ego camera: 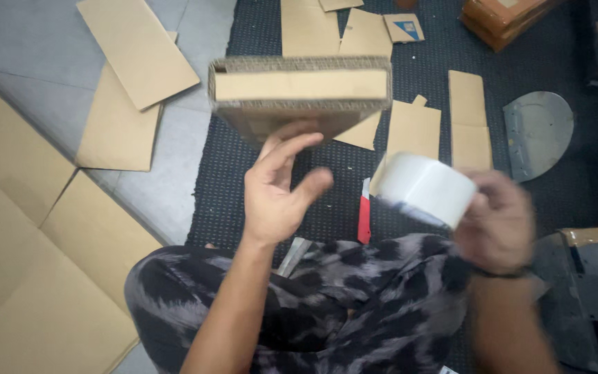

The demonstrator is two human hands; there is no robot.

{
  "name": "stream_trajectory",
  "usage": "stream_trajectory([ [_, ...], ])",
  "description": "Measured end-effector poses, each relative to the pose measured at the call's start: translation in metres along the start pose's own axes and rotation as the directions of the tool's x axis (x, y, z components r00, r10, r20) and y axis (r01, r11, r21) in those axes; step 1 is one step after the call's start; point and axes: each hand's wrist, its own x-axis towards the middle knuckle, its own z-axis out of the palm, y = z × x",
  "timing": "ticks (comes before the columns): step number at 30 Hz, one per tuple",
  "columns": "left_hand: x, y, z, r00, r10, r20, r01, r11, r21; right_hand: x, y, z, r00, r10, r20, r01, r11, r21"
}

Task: The person cuts and folds cardboard pieces using a utility knife, then secures the edges with clear packing tape to form a small rectangular box. The person repeats the process to assemble a second box.

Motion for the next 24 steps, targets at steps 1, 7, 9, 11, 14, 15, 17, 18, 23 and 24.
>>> stream_trajectory([
  [1, 0.001, 0.0, -0.002, 0.998, 0.02, 0.061, -0.023, 0.999, 0.037, 0.003, 0.015, 0.017, 1.0, 0.005, -0.011, -0.003, 0.986, 0.167],
  [7, 0.009, 0.013, -0.01, 0.967, -0.005, 0.256, -0.051, 0.976, 0.213, 0.026, 0.088, 0.08, 0.979, 0.183, 0.087, -0.194, 0.717, 0.669],
  [9, 0.01, 0.016, -0.009, 0.975, -0.043, 0.22, -0.014, 0.967, 0.253, 0.033, 0.1, 0.082, 0.979, 0.201, 0.03, -0.159, 0.667, 0.728],
  [11, 0.01, 0.016, -0.006, 0.984, -0.118, 0.13, 0.107, 0.99, 0.092, 0.034, 0.108, 0.08, 0.98, 0.201, 0.0, -0.122, 0.592, 0.796],
  [14, 0.011, 0.01, -0.004, 0.987, -0.102, 0.125, 0.1, 0.995, 0.025, 0.033, 0.12, 0.078, 0.985, 0.143, 0.1, -0.151, 0.408, 0.901],
  [15, 0.011, 0.008, -0.005, 0.987, -0.075, 0.145, 0.071, 0.997, 0.036, 0.031, 0.124, 0.079, 0.974, 0.111, 0.197, -0.223, 0.325, 0.919],
  [17, 0.01, 0.004, -0.008, 0.979, -0.028, 0.2, -0.021, 0.971, 0.238, 0.029, 0.131, 0.084, 0.965, 0.143, 0.221, -0.254, 0.291, 0.922],
  [18, 0.01, 0.002, -0.009, 0.973, -0.012, 0.232, -0.068, 0.939, 0.336, 0.028, 0.135, 0.088, 0.966, 0.214, 0.146, -0.213, 0.337, 0.917],
  [23, 0.007, -0.005, -0.013, 0.979, -0.007, 0.206, -0.045, 0.968, 0.246, 0.035, 0.134, 0.097, 0.946, 0.306, 0.106, -0.248, 0.47, 0.847],
  [24, 0.007, -0.005, -0.014, 0.981, -0.019, 0.194, -0.027, 0.973, 0.231, 0.038, 0.129, 0.096, 0.945, 0.31, 0.102, -0.258, 0.52, 0.814],
])
